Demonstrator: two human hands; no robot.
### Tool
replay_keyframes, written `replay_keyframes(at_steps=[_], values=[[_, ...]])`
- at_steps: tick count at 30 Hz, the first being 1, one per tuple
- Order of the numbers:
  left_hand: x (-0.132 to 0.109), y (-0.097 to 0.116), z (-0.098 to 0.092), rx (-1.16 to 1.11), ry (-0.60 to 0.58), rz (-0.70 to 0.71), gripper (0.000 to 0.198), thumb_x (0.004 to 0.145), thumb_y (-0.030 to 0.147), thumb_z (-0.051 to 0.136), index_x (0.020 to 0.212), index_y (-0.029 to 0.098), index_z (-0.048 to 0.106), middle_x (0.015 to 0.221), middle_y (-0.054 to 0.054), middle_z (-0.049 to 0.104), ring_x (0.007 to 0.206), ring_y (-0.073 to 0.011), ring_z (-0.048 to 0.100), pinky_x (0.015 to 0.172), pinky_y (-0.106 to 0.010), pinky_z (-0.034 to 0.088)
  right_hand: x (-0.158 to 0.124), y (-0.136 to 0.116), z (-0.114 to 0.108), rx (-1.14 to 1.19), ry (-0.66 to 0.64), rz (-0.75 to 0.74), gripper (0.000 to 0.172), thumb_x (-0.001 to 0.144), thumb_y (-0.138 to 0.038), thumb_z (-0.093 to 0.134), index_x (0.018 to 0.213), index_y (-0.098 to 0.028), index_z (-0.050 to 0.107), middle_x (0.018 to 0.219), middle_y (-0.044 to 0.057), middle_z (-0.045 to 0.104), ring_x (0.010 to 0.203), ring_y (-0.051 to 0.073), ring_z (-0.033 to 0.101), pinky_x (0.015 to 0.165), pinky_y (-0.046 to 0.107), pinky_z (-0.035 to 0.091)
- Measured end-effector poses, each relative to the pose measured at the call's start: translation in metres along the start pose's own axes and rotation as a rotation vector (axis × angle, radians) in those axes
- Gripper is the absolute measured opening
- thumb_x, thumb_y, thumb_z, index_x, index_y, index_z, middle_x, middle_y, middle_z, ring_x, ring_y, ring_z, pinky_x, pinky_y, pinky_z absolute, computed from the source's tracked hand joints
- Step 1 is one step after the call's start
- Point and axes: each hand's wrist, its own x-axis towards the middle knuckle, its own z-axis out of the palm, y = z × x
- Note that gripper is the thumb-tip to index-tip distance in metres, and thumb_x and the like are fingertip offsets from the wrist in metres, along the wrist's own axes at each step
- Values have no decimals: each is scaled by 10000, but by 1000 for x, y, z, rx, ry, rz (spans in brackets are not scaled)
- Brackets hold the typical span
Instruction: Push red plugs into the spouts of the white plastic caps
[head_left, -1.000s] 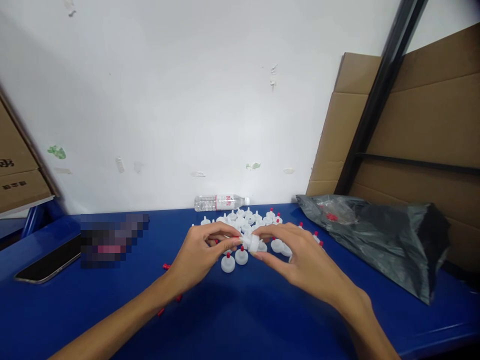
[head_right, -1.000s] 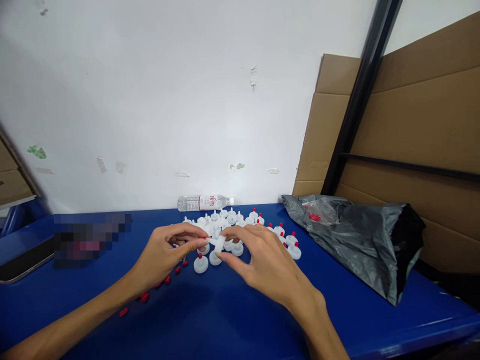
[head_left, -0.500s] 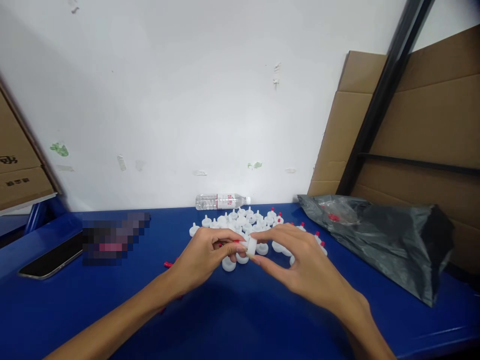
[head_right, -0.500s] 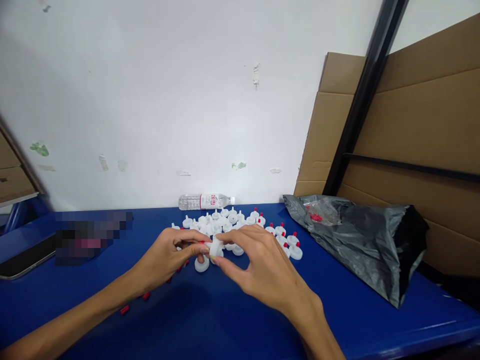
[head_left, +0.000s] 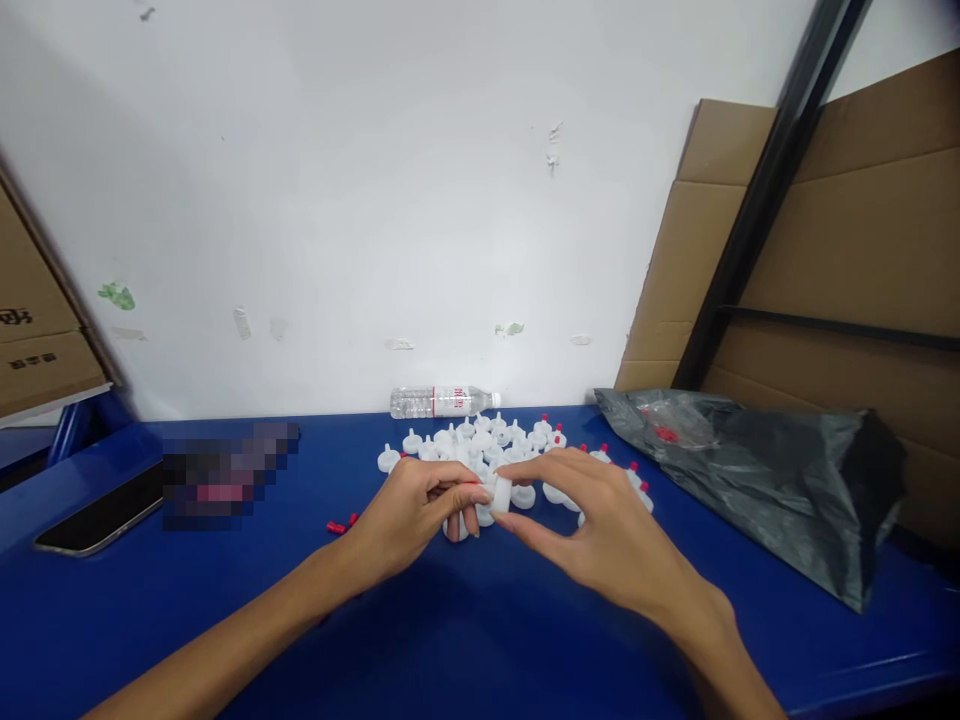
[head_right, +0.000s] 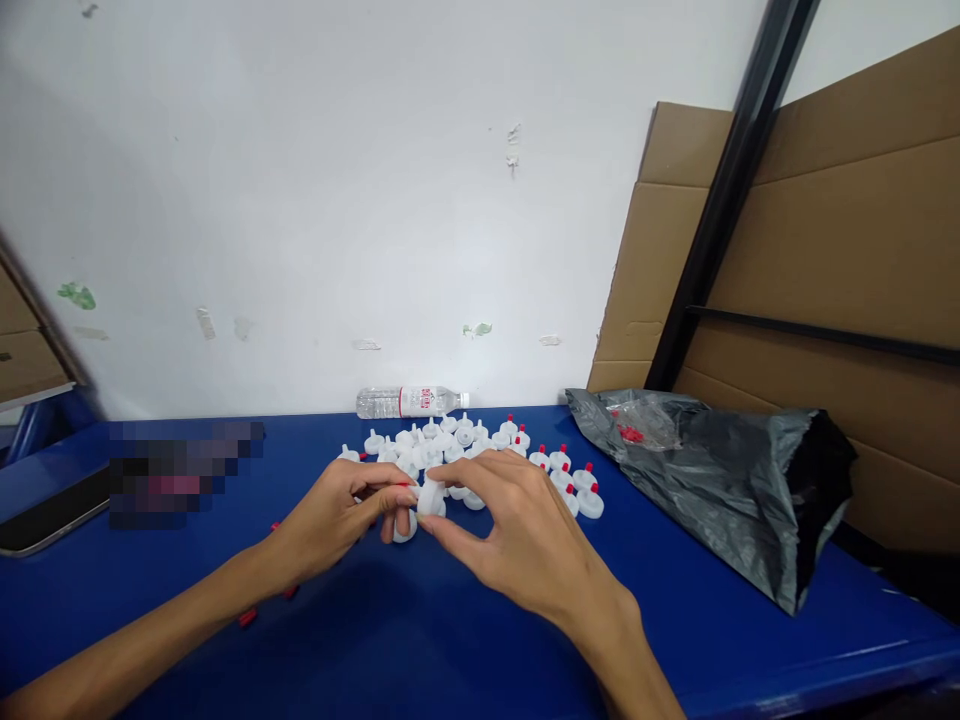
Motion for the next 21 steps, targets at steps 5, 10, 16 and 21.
replay_keyframes(at_steps=[5,10,16,21], values=[[-1,9,1,-47,-15,-34,341,984,377,535,736,167,639,567,1,680,449,-106,587,459,-189,429,-2,1,1,-7,86,-126,316,927,-319,745,1232,-254,691,1012,1,779,901,164,694,860,337,514],[-4,15,1,-98,-45,-76,367,984,445,525,770,163,623,546,-6,675,440,-109,594,427,-178,395,-1,0,2,1,105,-154,352,946,-289,723,1293,-250,676,1014,9,792,855,162,695,833,344,518],[-5,8,6,-140,-60,-111,419,1007,506,486,789,165,596,527,-2,673,417,-98,581,428,-166,370,1,-1,2,32,56,-126,348,970,-298,689,1316,-269,671,1056,14,796,867,176,697,827,353,524],[-5,-1,8,-153,-108,-107,467,1016,561,444,813,169,597,479,7,649,378,-100,538,424,-174,352,1,0,5,70,0,-81,323,975,-312,676,1295,-279,694,1044,18,796,887,183,692,867,358,512]])
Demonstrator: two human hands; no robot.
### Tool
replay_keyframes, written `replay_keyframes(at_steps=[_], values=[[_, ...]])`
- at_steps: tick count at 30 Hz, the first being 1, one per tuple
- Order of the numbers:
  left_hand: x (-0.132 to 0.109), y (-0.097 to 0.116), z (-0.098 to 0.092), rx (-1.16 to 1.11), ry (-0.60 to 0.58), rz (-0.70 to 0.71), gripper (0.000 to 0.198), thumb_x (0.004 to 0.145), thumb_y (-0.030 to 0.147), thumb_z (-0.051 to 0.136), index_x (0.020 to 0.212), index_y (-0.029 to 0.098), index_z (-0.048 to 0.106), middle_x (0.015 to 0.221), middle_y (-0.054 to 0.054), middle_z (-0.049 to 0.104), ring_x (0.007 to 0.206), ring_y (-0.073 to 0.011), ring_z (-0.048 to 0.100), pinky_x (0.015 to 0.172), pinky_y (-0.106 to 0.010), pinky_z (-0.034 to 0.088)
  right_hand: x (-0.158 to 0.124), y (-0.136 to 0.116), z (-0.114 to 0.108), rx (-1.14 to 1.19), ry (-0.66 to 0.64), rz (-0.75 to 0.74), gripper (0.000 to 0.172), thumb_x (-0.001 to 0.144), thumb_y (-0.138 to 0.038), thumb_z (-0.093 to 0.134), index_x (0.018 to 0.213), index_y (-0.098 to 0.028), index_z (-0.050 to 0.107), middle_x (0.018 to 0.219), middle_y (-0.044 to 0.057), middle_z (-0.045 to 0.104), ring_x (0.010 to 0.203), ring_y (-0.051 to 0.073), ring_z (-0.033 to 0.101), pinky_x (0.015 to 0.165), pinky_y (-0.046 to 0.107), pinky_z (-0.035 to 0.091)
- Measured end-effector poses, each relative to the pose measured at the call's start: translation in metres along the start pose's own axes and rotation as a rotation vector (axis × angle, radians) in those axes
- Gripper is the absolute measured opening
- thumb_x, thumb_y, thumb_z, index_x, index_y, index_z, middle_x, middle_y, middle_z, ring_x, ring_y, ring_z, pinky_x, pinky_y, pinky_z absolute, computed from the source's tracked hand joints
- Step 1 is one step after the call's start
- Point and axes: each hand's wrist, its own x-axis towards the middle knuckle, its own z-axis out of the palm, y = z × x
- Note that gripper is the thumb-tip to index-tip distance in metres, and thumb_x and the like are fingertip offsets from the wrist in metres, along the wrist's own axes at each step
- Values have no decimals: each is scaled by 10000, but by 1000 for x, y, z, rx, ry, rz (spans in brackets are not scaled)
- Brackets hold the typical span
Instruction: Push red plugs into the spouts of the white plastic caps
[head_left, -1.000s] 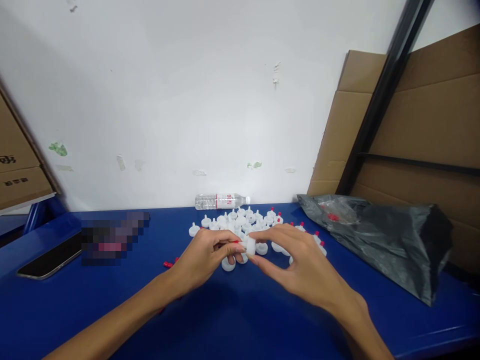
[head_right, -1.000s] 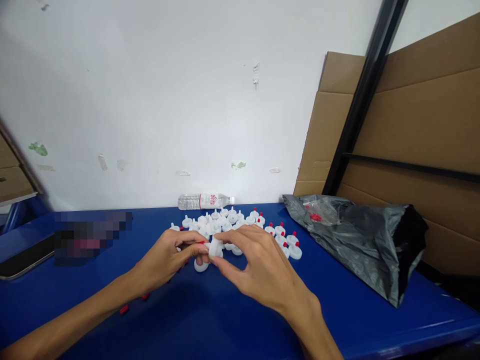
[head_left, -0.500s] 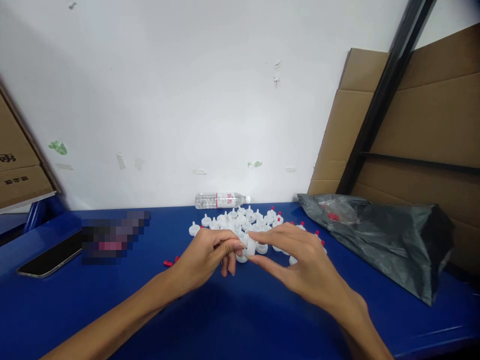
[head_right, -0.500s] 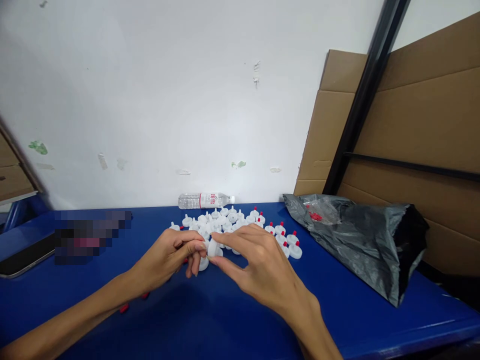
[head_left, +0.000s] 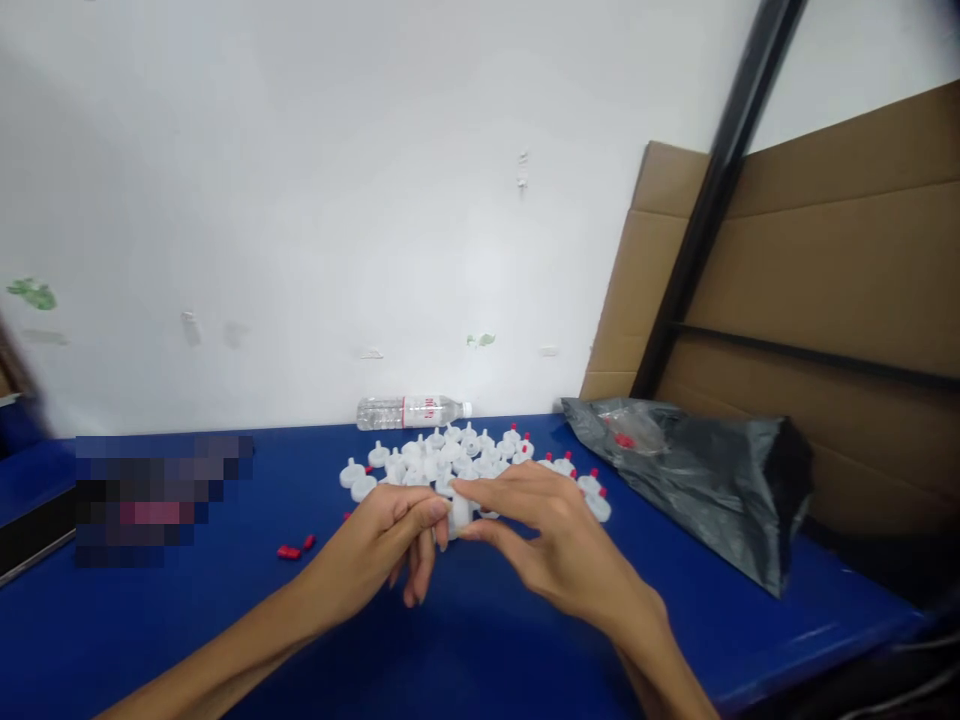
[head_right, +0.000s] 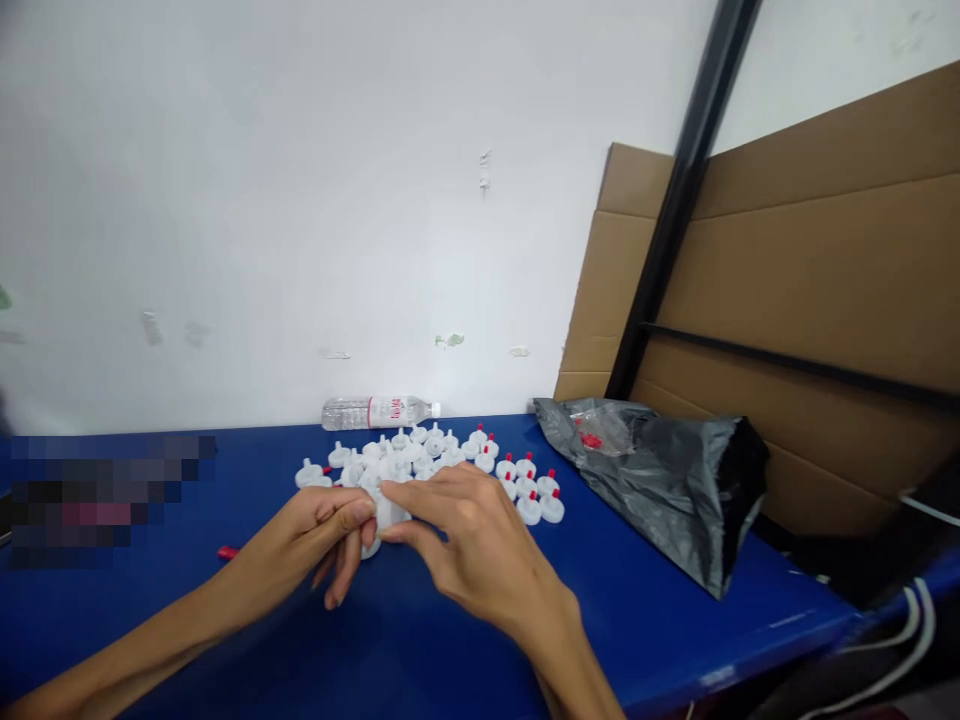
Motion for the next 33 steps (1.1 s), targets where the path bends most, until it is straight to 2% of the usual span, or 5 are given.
replay_keyframes(at_steps=[6,11,20,25,33], values=[[4,-11,-7,132,-1,-16,519,1029,623,382,803,199,577,511,13,652,432,-130,567,454,-204,390,3,-1,-5,-69,-65,105,343,936,-416,720,1255,-288,718,950,-9,782,905,151,699,896,284,496],[2,-14,-10,646,135,239,480,1051,473,420,679,212,576,510,44,591,472,-116,536,517,-229,362,6,-10,1,-160,-151,114,254,959,-346,663,1199,-267,681,1032,7,762,1006,179,680,990,316,446],[-2,-4,-18,1175,256,501,441,1072,239,326,710,186,572,587,6,590,512,-115,520,568,-266,350,0,-1,-7,-176,-172,153,127,1018,-272,553,1057,-247,672,952,35,721,947,220,655,965,381,432],[1,-11,-31,1302,288,413,442,1047,269,346,683,181,580,603,-29,596,551,-137,527,552,-282,292,-7,23,-15,-169,-223,240,164,1041,-364,510,1122,-269,615,994,58,716,997,293,643,860,429,476],[-3,-2,-30,1336,247,300,299,1062,258,367,997,174,646,758,-39,660,640,-173,598,567,-294,294,-3,30,-12,-189,-334,270,78,977,-353,628,982,-300,685,1057,10,714,981,240,668,855,379,489]])
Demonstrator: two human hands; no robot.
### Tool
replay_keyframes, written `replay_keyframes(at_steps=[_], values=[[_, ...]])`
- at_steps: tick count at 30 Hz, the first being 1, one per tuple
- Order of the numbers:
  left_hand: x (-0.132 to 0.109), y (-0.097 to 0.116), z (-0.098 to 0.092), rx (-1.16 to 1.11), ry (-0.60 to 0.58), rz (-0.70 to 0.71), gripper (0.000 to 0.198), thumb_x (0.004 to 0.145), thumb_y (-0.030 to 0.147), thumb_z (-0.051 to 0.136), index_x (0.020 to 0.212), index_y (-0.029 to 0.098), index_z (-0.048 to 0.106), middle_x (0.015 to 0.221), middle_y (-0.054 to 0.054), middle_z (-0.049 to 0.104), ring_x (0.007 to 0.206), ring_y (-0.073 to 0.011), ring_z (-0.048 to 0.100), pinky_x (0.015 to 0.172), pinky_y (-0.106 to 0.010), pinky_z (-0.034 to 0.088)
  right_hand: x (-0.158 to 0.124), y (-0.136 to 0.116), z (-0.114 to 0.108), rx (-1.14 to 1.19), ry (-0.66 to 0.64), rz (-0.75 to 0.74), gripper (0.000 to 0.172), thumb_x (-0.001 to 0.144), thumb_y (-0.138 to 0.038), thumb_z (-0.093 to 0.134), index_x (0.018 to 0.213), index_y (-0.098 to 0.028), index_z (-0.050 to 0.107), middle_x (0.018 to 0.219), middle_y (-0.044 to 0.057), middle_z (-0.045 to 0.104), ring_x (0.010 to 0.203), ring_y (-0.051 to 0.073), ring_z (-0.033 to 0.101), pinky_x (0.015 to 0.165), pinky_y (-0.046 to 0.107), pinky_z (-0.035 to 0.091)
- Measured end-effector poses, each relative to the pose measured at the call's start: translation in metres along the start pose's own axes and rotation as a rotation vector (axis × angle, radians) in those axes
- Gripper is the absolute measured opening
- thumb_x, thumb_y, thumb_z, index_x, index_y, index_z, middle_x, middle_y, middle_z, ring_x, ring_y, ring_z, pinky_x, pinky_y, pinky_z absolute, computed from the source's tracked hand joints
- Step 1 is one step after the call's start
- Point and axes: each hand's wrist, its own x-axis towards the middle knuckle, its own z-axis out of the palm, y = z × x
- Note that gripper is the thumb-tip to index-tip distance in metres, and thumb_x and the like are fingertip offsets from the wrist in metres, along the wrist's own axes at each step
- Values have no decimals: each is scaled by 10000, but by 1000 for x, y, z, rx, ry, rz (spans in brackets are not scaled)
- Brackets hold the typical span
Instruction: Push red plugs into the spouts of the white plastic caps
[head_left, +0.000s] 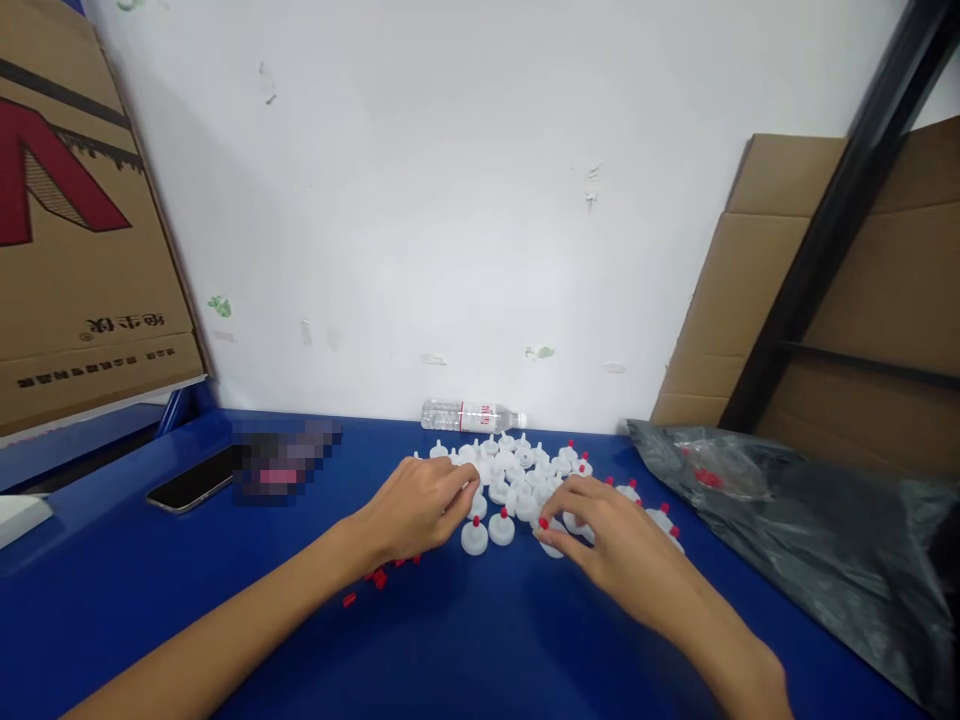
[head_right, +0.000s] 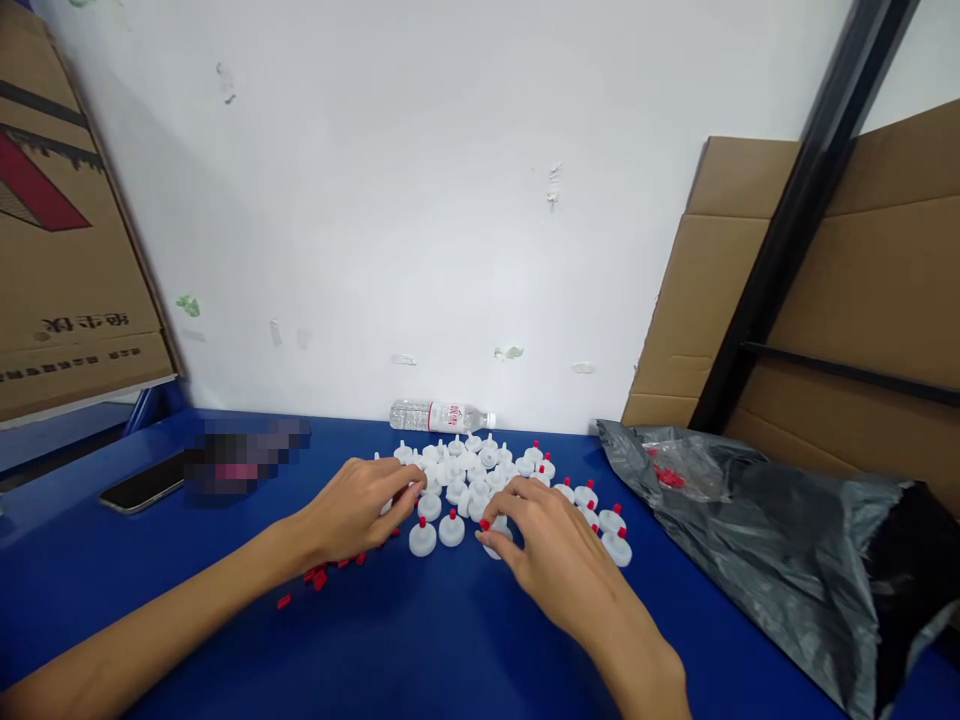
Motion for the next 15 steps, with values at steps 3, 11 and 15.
replay_keyframes(at_steps=[3,11,15], values=[[0,2,-3,10,-55,41,269,1046,234,408,904,176,629,744,-33,653,674,-181,612,559,-304,281,0,4,3,-41,-16,36,79,946,-317,654,908,-286,717,891,5,730,791,221,684,681,327,482],[-2,4,-8,-2,-168,58,204,1000,224,502,843,196,629,771,-19,678,683,-195,628,563,-316,316,1,12,1,-123,47,63,209,1001,-360,557,971,-272,744,988,46,763,943,270,696,762,369,500],[-3,3,-13,-5,-210,59,152,977,202,534,887,201,656,855,-32,694,768,-214,655,593,-315,352,3,12,4,-126,79,42,321,1056,-414,443,1117,-278,727,1185,57,745,1169,300,635,986,478,470]])
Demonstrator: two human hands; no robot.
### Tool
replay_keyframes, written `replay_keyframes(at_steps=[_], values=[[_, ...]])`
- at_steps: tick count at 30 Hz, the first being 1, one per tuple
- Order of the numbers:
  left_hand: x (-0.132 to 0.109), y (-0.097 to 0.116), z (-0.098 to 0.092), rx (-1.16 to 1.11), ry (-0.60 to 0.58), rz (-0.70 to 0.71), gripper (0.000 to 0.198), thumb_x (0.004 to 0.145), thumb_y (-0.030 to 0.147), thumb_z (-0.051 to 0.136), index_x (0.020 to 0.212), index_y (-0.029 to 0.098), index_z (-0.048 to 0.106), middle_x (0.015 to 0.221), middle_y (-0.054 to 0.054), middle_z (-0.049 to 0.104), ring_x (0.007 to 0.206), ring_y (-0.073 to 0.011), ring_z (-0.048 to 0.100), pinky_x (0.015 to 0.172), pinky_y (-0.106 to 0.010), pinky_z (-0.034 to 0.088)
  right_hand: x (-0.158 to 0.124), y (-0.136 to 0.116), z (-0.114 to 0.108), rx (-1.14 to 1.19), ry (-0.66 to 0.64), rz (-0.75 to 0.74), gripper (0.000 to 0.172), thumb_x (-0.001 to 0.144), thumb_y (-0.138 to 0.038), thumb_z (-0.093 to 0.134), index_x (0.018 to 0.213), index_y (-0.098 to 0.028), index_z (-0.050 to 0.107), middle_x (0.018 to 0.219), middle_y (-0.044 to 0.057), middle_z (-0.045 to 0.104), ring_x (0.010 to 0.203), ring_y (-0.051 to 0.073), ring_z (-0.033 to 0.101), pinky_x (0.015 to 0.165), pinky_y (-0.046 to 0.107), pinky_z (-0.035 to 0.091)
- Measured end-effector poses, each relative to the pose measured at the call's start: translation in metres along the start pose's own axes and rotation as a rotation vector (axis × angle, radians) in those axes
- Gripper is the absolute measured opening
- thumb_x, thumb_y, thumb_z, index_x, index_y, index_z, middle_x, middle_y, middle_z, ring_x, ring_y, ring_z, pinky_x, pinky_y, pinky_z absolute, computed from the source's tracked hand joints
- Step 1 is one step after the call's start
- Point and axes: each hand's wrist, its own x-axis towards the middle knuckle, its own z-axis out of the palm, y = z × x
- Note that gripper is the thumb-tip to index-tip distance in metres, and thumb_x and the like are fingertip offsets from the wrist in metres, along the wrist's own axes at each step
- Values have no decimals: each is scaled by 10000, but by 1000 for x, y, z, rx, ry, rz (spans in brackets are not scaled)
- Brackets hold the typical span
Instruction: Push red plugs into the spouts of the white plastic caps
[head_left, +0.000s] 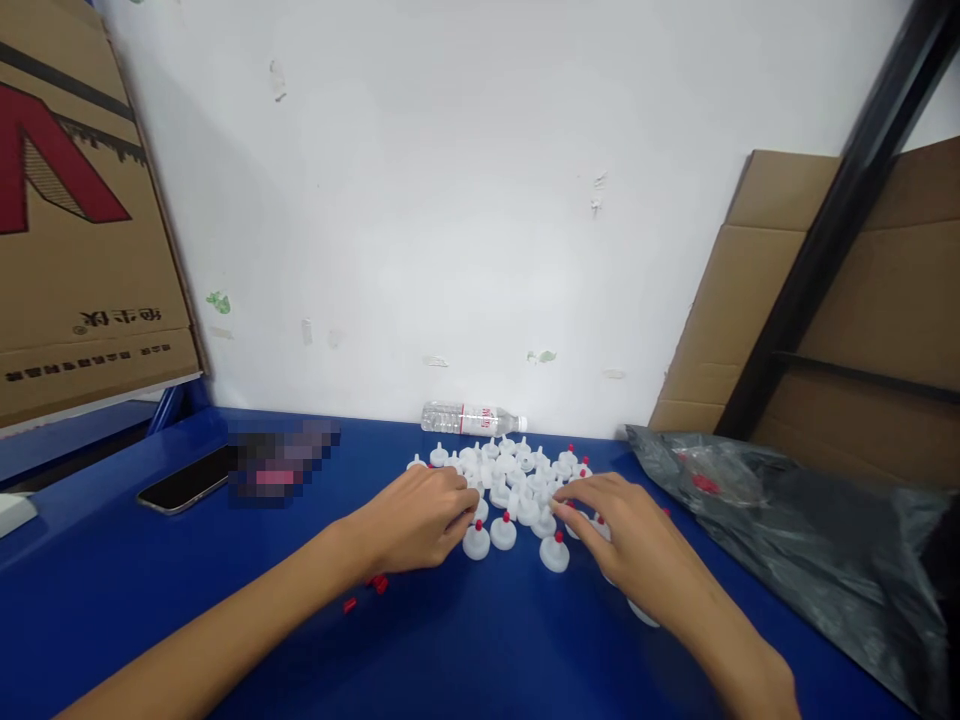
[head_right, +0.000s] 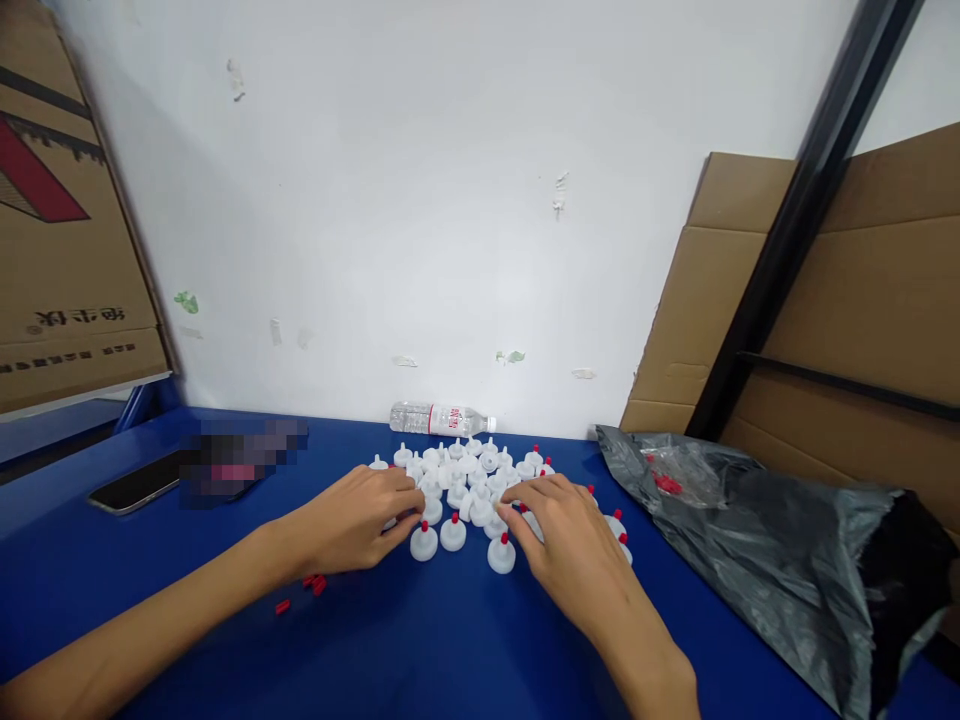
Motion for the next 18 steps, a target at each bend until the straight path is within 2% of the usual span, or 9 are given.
replay_keyframes(at_steps=[4,9,15,18], values=[[0,-7,-3,-6,-33,-16,156,977,197,548,909,199,689,864,-45,700,801,-223,667,617,-309,373,-3,-2,11,8,-33,-41,396,1069,-469,405,1263,-278,693,1310,30,713,1359,320,529,1163,565,350],[-1,-12,-5,-23,-63,-37,174,976,155,558,942,199,723,901,-50,708,801,-212,677,608,-300,374,-7,-2,23,-8,-57,-14,497,1068,-535,361,1327,-252,678,1349,47,696,1405,370,483,1161,622,348],[-4,-12,-5,-62,-115,-54,20,892,214,743,905,229,747,934,-30,728,834,-219,699,612,-287,382,-7,1,24,-13,-82,4,484,1075,-518,340,1325,-277,677,1354,40,693,1385,355,507,1182,654,299],[-4,-12,-2,-73,-129,-58,49,867,182,758,840,217,737,904,-24,729,783,-203,690,590,-282,357,-7,2,24,-3,-98,3,487,1075,-541,328,1325,-303,672,1348,13,697,1394,335,496,1200,647,270]])
